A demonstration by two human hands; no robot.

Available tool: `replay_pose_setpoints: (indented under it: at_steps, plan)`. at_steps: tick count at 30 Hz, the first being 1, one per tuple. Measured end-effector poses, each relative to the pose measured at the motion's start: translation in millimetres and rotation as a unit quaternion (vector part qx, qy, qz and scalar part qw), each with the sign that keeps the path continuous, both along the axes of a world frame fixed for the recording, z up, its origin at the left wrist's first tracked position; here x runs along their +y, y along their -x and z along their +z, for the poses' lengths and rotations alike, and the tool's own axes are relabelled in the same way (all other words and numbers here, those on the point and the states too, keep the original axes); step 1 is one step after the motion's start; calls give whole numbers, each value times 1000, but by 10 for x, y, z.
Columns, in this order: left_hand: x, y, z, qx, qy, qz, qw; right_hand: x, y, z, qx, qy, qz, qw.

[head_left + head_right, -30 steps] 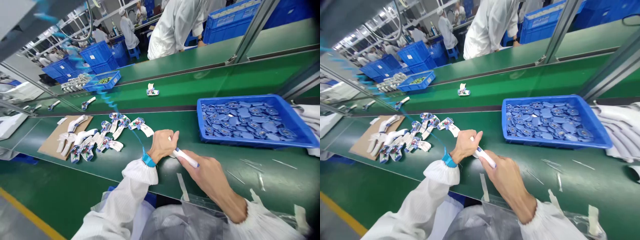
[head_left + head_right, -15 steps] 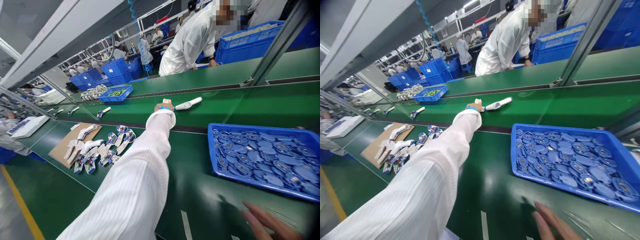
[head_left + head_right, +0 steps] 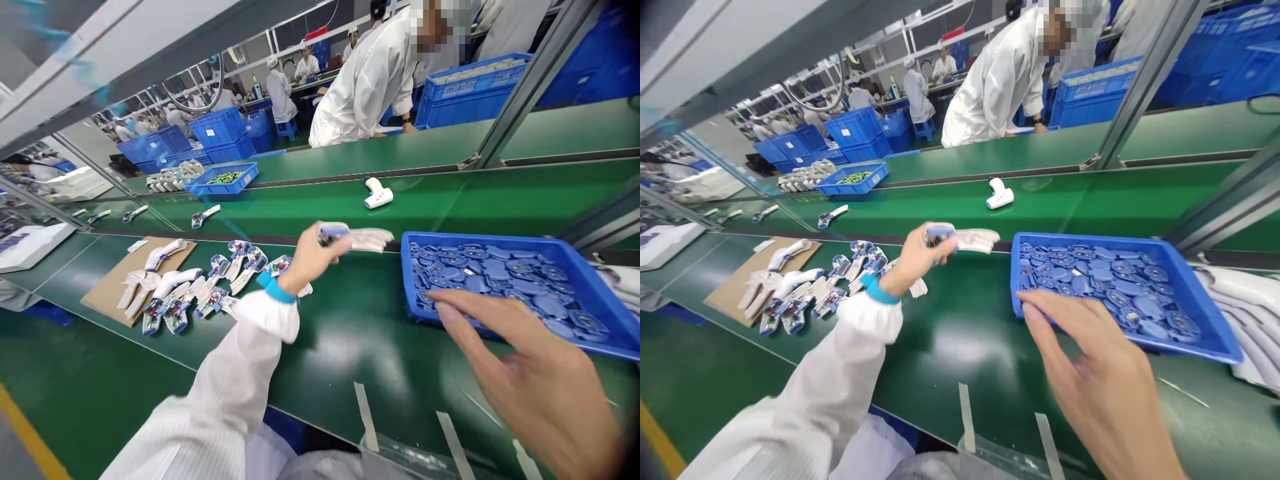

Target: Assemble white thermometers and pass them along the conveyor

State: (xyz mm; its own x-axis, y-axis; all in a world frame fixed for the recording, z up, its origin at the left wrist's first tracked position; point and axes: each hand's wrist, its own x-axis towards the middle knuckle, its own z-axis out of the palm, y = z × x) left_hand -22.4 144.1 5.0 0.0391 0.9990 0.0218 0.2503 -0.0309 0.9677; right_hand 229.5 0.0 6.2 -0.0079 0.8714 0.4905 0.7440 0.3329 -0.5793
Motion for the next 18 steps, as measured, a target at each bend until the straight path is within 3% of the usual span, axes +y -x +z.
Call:
replay_pose_setpoints:
  at_steps: [2,5,8,11,14,16,18]
  plan:
    - [-523,-30,-2,10,-40,-74,996,112,162,79,11,-12,23,1000]
    - [-1068,-133,-16,79,-65,-114,988,113,354,94,0,-8,77,997]
    - [-1337,-241,-55,152,-70,-151,974,-81,395,105,-54,5,110,992]
    - [-1459,-314,-154,162,-9,-133,978,-343,193,92,-62,16,66,996]
    - [-1529,-359,-289,32,123,-90,988,-549,-178,-128,-53,104,-58,991]
    - [-1561,-381,-367,-76,203,-92,972,-653,-400,-390,-104,157,-123,974]
    - [-1581,-397,-429,-134,242,-107,955,-759,-555,-639,-160,155,-159,962]
